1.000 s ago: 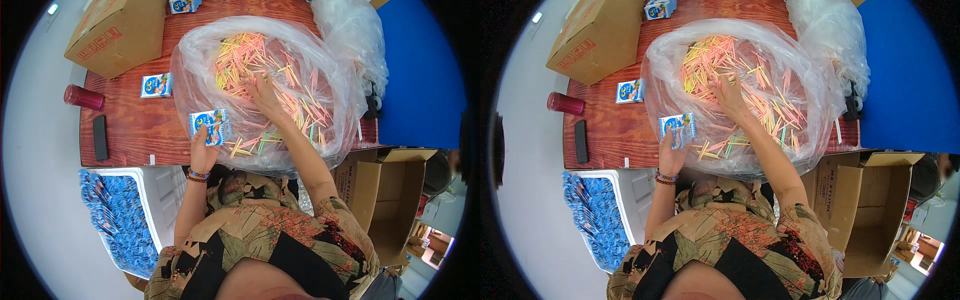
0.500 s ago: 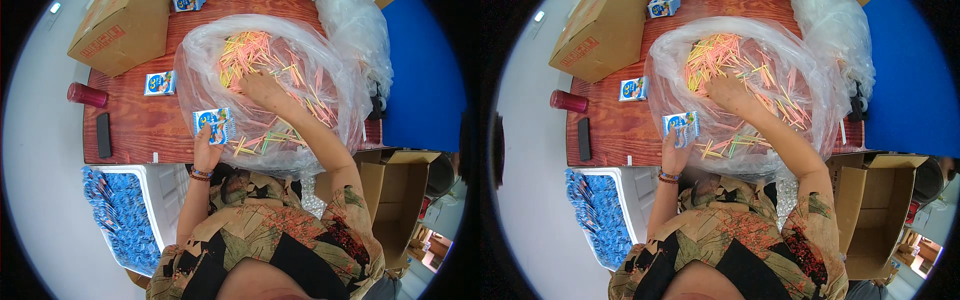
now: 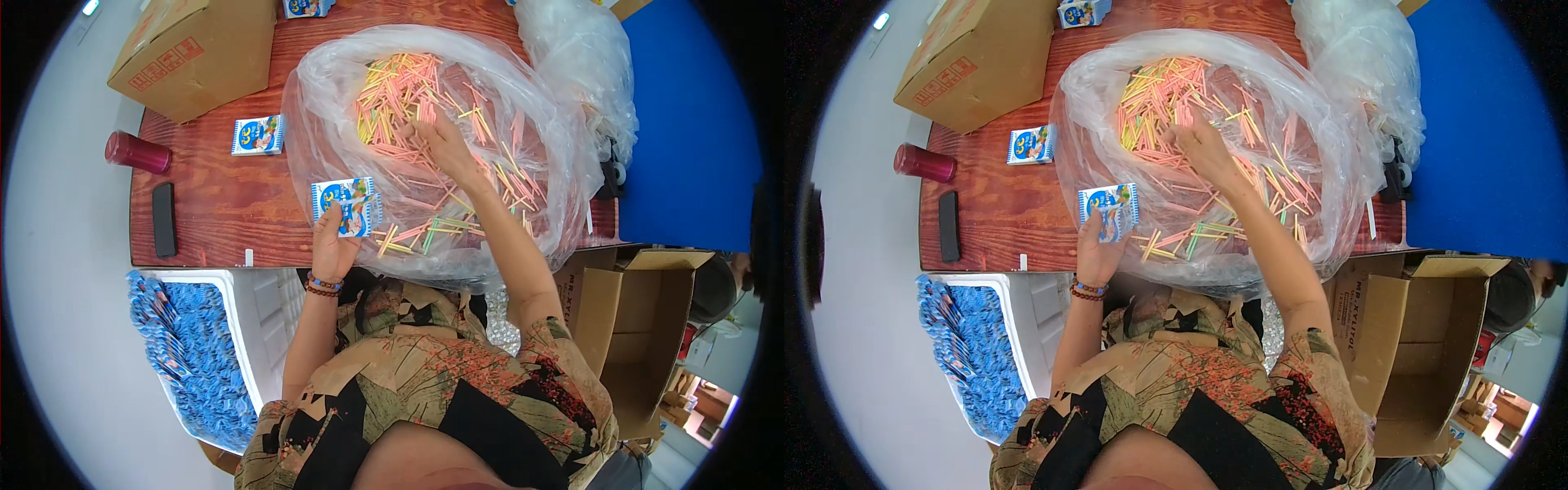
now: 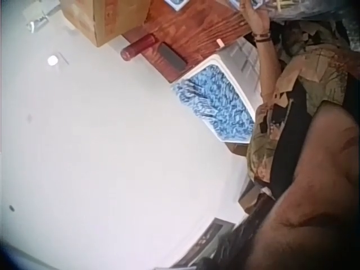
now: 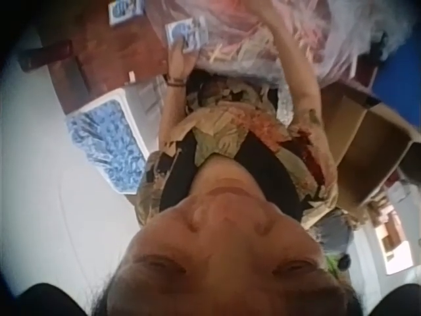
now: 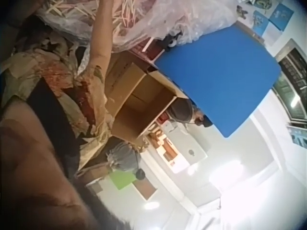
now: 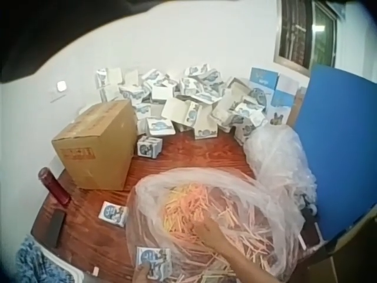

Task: Packaging small plastic sticks into blue packets and placing them into a crate.

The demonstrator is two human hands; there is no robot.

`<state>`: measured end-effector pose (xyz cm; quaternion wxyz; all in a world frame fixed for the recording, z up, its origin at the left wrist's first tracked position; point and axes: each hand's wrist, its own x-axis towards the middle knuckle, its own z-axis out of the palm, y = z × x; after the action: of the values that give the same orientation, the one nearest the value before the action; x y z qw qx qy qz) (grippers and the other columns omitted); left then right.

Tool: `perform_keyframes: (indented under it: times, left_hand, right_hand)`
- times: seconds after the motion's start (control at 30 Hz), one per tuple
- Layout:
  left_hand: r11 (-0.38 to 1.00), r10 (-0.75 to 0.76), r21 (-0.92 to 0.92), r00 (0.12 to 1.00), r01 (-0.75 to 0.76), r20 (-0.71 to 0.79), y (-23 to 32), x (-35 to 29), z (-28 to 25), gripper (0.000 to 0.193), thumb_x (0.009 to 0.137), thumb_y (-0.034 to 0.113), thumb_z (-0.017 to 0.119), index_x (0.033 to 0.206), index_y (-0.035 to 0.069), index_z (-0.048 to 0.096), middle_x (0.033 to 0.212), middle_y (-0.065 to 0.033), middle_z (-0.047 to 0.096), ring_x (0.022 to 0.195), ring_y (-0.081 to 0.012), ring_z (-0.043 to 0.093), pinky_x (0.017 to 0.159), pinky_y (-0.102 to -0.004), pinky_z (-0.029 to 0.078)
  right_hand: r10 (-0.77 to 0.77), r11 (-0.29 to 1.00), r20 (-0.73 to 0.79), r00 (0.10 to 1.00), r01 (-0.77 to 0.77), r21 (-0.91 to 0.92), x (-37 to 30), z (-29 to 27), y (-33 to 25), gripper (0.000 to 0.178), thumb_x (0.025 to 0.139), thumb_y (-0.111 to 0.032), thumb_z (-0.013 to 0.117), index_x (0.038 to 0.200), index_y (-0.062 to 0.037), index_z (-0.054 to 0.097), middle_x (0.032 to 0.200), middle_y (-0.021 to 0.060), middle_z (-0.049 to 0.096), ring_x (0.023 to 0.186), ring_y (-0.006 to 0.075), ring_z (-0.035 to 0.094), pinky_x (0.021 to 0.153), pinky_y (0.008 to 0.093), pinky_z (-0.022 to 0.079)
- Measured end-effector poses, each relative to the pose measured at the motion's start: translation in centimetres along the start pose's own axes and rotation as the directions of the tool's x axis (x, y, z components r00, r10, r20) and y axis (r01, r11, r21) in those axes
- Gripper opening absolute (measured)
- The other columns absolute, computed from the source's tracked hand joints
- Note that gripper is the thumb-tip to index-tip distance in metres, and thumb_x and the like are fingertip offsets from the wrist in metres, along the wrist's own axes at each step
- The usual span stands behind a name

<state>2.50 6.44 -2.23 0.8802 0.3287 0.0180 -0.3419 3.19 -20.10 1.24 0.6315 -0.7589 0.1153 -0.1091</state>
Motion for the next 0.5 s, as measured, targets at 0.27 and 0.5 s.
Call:
perform_keyframes:
  times: [0.27, 0.5]
  left_hand:
    - [0.999, 0.018, -0.039, 1.0, -0.017, 0.024, -0.3, 0.3, -0.1, 0.033, 0.1, 0.027, 0.048, 0.123, 0.004, 0.054, 0.126, -0.01, 0.059, 0.114, -0.0226, 0.058, 0.1, -0.0415, 0.045]
    - [1.0, 0.029, -0.008, 0.999, -0.029, -0.034, 0.1, 0.1, 1.7, 0.031, 0.099, 0.028, 0.051, 0.117, 0.003, 0.057, 0.118, -0.0092, 0.062, 0.109, -0.021, 0.06, 0.094, -0.0388, 0.048]
  right_hand:
    - [-0.346, 0.773, -0.069, 0.936, 0.242, -0.587, -2.7, 1.2, 2.5, 0.03, 0.097, -0.016, 0.048, 0.124, -0.0015, 0.048, 0.109, 0.0084, 0.066, 0.112, 0.0283, 0.057, 0.112, 0.0499, 0.014]
    - [-0.327, 0.838, -0.056, 0.943, 0.262, -0.48, -2.3, 0.7, 2.3, 0.034, 0.099, -0.02, 0.044, 0.127, -0.0001, 0.045, 0.11, 0.0099, 0.067, 0.116, 0.0302, 0.055, 0.113, 0.0506, 0.015]
